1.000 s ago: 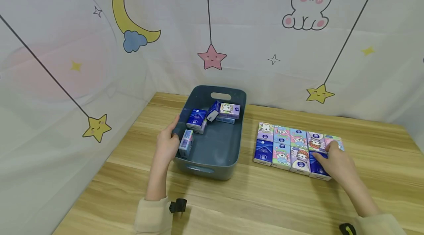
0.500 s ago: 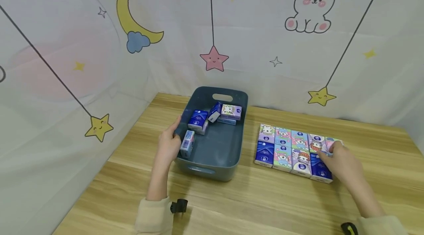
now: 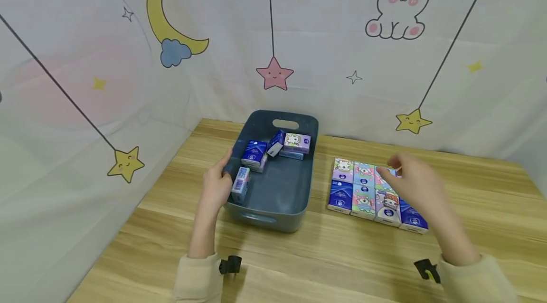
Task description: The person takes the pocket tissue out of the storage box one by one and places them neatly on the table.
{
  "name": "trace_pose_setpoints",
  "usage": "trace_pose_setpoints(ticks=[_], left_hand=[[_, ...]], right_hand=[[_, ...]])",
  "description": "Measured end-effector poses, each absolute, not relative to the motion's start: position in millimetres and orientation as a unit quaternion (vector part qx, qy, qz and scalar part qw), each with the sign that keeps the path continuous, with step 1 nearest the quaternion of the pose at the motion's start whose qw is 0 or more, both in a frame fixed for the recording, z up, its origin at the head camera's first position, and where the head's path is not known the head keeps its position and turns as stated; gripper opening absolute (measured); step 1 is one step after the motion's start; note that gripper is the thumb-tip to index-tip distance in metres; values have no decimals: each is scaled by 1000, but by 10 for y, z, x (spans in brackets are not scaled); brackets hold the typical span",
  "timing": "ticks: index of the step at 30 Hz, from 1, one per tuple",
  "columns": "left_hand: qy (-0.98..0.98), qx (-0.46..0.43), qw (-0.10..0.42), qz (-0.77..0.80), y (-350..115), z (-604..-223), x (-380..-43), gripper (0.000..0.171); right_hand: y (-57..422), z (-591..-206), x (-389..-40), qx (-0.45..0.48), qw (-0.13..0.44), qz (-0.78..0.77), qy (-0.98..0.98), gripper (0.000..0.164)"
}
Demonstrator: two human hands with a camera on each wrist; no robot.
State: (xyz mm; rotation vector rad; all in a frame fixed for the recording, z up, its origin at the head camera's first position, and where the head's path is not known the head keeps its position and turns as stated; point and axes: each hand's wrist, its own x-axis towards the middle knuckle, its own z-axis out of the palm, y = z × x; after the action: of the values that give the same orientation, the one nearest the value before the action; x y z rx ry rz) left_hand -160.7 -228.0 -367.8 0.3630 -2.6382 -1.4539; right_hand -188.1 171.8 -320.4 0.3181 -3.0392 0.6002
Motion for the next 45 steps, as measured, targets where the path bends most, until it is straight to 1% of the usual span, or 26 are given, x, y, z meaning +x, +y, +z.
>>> trace_pose_setpoints(ticks=[5, 11, 14, 18, 26, 31, 37, 40, 45], left_hand=[[-865, 120, 52, -485, -2279, -3696, -1606, 63], [-862, 116, 57, -490, -2281, -3699, -1616, 63], [-863, 116, 54, -490, -2280, -3702, -1614, 63], [-865, 115, 59, -486, -2277, -3703, -1610, 63], [-866, 120, 56, -482, -2282, -3718, -1624, 64], [-868, 117, 62, -479, -2292, -3720, -1632, 64], [-865, 121, 60, -484, -2274, -3700, -1635, 63], [-865, 123, 57, -484, -2276, -3699, -1639, 63], [-867, 121, 52, -481, -2302, -3715, -1635, 64]], right_hand=[[1407, -3031, -1871, 130, 34, 201, -970, 52], [1039, -2871, -1881, 168, 38, 205, -964, 48], [847, -2829, -1898, 194, 32, 205, -959, 48], [588, -2795, -1928, 237, 8, 194, -952, 53], [100, -2792, -2054, 323, -62, 148, -933, 63], [-136, -2858, -2149, 348, -97, 120, -925, 68], [-374, -2950, -2212, 362, -124, 77, -921, 74], [-480, -3013, -2231, 376, -128, 51, -916, 71], [-675, -3114, -2247, 390, -138, 25, -910, 54]])
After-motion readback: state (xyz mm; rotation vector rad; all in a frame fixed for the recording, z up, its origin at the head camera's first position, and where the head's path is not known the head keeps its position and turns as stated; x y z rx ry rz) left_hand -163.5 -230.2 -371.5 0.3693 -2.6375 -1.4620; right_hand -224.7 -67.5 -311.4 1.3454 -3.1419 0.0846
